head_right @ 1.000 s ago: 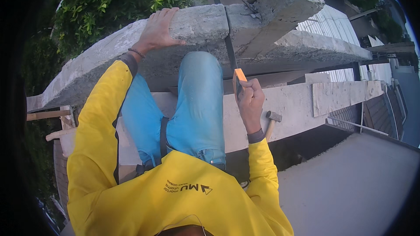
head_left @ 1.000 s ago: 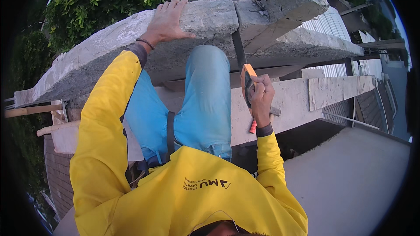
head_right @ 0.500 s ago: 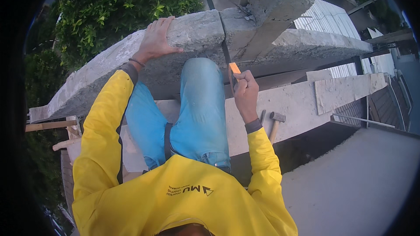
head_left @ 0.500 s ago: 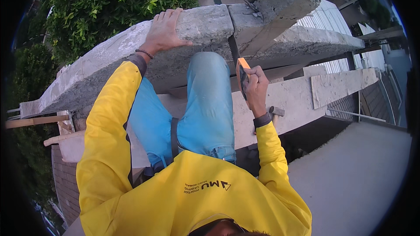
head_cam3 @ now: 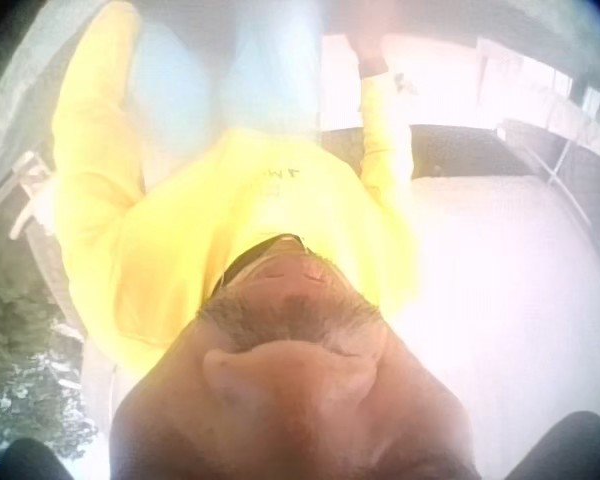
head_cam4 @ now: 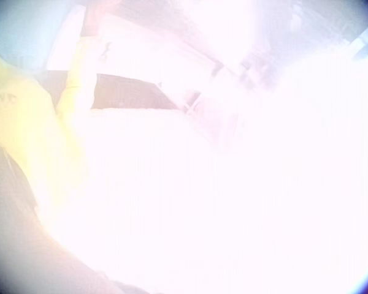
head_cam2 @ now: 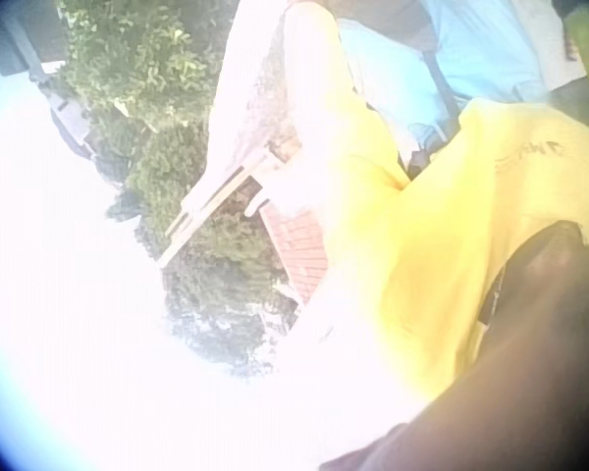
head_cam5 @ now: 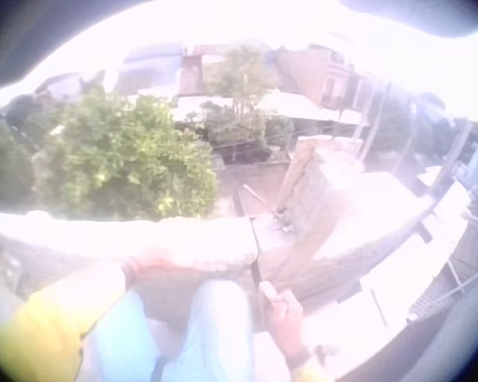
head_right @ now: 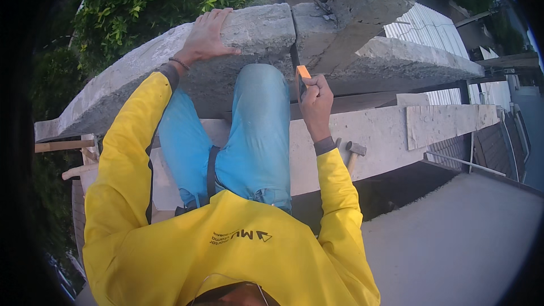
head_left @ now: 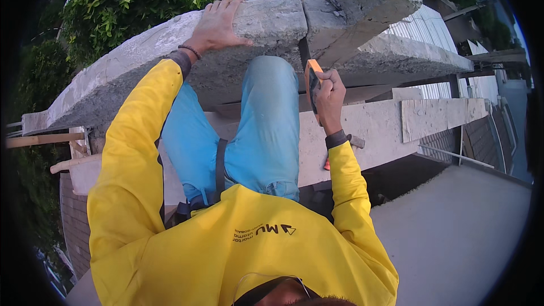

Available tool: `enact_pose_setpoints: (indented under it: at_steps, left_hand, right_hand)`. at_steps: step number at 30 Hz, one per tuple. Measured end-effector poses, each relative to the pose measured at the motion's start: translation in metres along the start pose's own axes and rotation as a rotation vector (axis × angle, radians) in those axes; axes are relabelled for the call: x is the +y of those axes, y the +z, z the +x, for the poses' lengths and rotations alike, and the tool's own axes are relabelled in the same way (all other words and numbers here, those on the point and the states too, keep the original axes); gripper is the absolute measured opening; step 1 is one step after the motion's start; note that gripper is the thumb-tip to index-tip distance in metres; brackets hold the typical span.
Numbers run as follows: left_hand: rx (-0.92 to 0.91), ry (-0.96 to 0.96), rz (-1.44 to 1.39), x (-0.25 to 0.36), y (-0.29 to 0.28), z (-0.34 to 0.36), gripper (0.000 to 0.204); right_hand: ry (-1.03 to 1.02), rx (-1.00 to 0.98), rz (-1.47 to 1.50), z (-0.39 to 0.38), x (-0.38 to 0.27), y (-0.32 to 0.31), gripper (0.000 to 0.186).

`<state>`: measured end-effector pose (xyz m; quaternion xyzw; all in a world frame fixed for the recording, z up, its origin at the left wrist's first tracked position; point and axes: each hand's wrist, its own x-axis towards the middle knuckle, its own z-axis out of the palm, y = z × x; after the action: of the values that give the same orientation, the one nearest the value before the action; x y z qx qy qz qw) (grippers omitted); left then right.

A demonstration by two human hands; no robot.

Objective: The person uses a hand saw to cut a concrete beam and then uses a hammer and chisel to break off a section. The person switches between tools to complete the cut and remove the piece.

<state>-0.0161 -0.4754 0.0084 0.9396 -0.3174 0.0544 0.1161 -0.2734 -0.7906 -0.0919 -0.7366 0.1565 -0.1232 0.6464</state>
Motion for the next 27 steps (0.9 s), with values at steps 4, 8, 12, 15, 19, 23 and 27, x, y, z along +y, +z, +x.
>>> enact_pose_setpoints:
  at_steps: [4, 8, 12, 15, 19, 23, 27]
  left_hand:
    - [0.041, 0.024, -0.007, -0.005, 0.007, -0.002, 0.124]
    - [0.064, 0.024, 0.015, -0.005, 0.012, -0.004, 0.124]
    - [0.068, 0.018, 0.051, -0.002, 0.009, -0.004, 0.123]
    - [0.049, -0.005, 0.041, -0.002, 0.010, -0.005, 0.122]
    - [0.087, 0.029, 0.050, -0.009, 0.018, -0.006, 0.121]
    - [0.121, 0.039, 0.045, -0.011, 0.027, -0.007, 0.120]
    - [0.111, 0.034, 0.072, -0.009, 0.022, -0.005, 0.119]
  right_hand:
    - [0.121, 0.076, -0.029, -0.101, -0.046, -0.040, 0.022]
    - [-0.001, 0.054, 0.025, -0.106, -0.130, -0.018, 0.024]
    - [-0.153, -0.007, 0.047, 0.020, -0.068, 0.038, 0.023]
    - [-0.002, 0.033, 0.086, 0.044, 0.009, 0.028, 0.021]
    - [0.164, 0.015, 0.138, -0.065, -0.021, -0.025, 0.020]
    - [0.058, 0.062, 0.033, -0.146, -0.119, -0.028, 0.023]
    - [-0.004, 0.033, -0.011, -0.026, -0.073, 0.026, 0.022]
